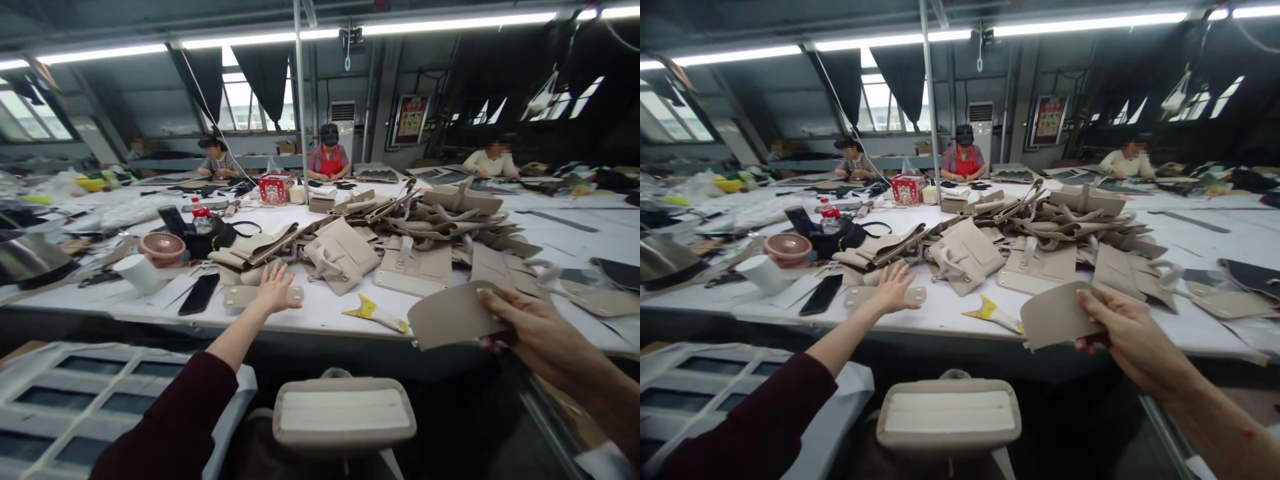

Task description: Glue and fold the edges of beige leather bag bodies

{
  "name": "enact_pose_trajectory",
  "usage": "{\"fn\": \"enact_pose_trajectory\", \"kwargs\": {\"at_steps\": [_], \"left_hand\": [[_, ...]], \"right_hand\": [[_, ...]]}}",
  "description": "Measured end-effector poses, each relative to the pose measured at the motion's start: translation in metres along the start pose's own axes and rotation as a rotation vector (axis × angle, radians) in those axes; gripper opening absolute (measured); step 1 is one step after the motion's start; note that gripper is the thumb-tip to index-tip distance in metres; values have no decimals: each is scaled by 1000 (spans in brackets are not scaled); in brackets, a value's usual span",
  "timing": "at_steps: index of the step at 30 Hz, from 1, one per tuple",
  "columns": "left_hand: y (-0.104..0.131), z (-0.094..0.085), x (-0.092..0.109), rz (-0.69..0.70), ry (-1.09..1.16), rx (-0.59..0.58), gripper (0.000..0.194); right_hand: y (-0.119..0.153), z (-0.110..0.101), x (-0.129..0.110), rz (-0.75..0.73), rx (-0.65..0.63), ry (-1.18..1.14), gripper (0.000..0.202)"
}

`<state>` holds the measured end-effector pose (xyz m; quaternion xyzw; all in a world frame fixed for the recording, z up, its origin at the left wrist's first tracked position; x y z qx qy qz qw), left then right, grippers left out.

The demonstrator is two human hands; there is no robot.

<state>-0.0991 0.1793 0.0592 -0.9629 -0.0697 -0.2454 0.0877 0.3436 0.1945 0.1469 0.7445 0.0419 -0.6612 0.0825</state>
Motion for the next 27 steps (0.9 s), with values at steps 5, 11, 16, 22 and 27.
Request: {"fn": "enact_pose_trajectory", "kwargs": {"at_steps": [5, 11, 16, 22, 27], "left_hand": [[44, 37, 44, -24, 360, -208, 75], [171, 54, 92, -420, 1517, -472, 74], [251, 65, 67, -669, 1457, -190, 54], [298, 67, 33, -855, 1048, 78, 52], [281, 64, 15, -811, 1038, 106, 50]], "right_hand": [[23, 34, 23, 61, -115, -144, 32], [49, 57, 77, 214, -160, -278, 26], [95, 78, 137, 351, -249, -249, 34], [129, 91, 184, 494, -275, -189, 41], [104, 85, 185, 378, -215, 59, 51]]}}
Point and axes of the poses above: each hand's wrist, its own y-axis away from the middle knuckle, its own z-axis out of the palm, x = y × z, the point moved 7 cm from there along -y, towards the middle knuckle, and after that the axes turned 5 degrees about y, right-handed, at the moved point
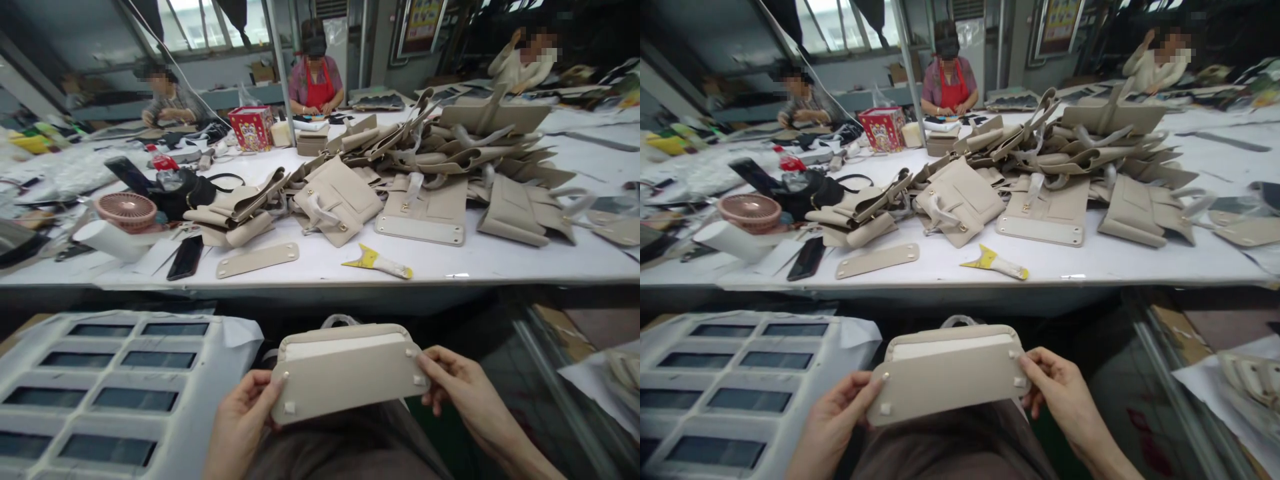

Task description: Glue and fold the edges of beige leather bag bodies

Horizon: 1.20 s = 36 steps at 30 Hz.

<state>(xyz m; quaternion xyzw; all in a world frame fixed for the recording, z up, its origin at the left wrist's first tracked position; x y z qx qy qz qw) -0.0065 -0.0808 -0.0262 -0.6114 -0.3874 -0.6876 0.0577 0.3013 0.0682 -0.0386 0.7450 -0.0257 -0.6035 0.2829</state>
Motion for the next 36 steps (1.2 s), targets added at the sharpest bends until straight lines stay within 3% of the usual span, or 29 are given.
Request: {"fn": "enact_pose_trajectory", "kwargs": {"at_steps": [6, 14, 22, 36], "left_hand": [[-30, 2, 18, 95, -197, -61, 45], [-53, -1, 9, 29, -224, -65, 48], [-58, 1, 2, -102, -113, -40, 49], [-60, 2, -3, -159, -23, -30, 49]], "right_hand": [[-23, -9, -3, 24, 102, 156, 55], [-30, -11, 8, 140, 152, 92, 60], [-36, -12, 27, 220, 129, -21, 57], [-38, -12, 41, 254, 119, -122, 50]]}}
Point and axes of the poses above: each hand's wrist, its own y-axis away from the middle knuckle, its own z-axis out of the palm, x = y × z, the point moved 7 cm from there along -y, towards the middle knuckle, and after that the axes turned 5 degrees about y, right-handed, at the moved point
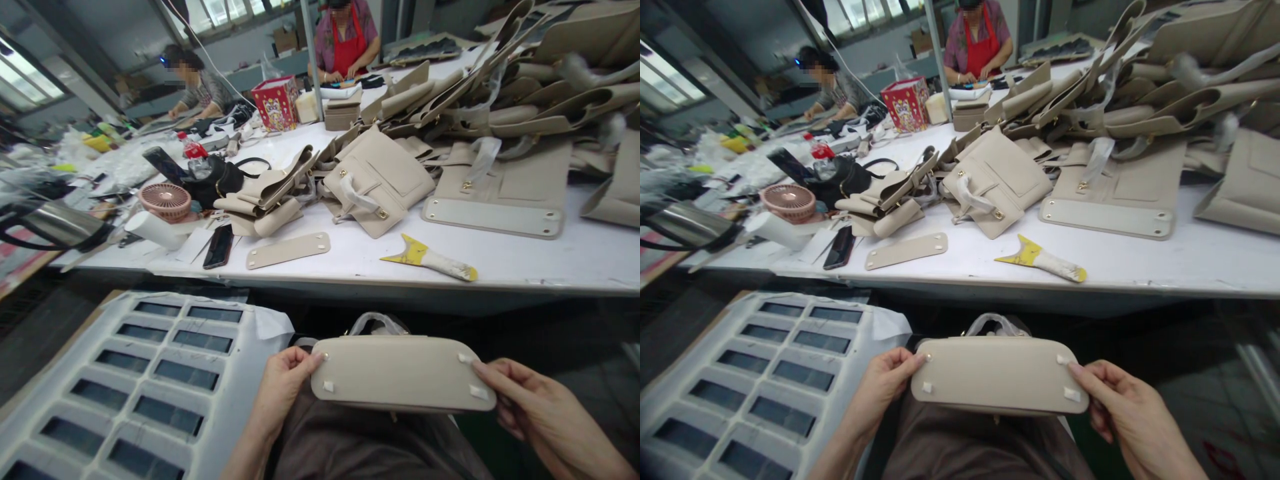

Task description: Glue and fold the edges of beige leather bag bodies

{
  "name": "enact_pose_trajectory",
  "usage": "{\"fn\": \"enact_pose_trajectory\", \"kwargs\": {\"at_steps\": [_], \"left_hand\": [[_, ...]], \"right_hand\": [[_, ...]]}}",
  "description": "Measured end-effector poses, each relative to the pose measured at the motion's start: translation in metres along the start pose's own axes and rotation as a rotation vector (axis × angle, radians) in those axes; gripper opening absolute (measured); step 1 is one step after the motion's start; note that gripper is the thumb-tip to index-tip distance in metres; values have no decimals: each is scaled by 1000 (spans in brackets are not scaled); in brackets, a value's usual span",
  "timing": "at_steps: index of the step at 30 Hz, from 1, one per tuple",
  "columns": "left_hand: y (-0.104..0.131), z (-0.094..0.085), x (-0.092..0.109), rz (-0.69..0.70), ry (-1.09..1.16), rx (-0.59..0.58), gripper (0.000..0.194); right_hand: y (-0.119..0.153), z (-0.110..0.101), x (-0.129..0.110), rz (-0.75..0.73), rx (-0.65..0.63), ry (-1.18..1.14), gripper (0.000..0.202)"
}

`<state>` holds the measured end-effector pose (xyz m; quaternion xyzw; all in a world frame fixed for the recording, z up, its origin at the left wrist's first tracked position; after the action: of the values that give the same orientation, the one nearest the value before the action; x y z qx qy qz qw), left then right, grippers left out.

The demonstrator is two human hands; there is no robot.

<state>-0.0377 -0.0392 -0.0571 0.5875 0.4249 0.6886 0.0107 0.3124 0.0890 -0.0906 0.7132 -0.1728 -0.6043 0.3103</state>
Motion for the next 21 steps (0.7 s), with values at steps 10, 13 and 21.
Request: {"fn": "enact_pose_trajectory", "kwargs": {"at_steps": [10, 13, 21], "left_hand": [[0, 0, -7, -76, -41, -4, 55], [2, 3, -3, -78, -90, 2, 57], [-6, 0, -11, -98, -121, -13, 63]], "right_hand": [[10, 12, -19, -64, 25, -42, 52], [9, 11, -18, -86, 30, -40, 51], [8, 11, -18, -92, 52, -41, 51]]}}
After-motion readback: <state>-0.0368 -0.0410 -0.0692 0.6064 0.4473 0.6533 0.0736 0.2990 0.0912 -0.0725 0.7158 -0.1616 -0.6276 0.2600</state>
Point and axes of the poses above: each hand's wrist, its own y-axis away from the middle knuckle, its own z-axis out of the palm, x = y × z, the point moved 7 cm from there along -y, towards the middle knuckle, and after that the axes turned 5 degrees about y, right-handed, at the moved point
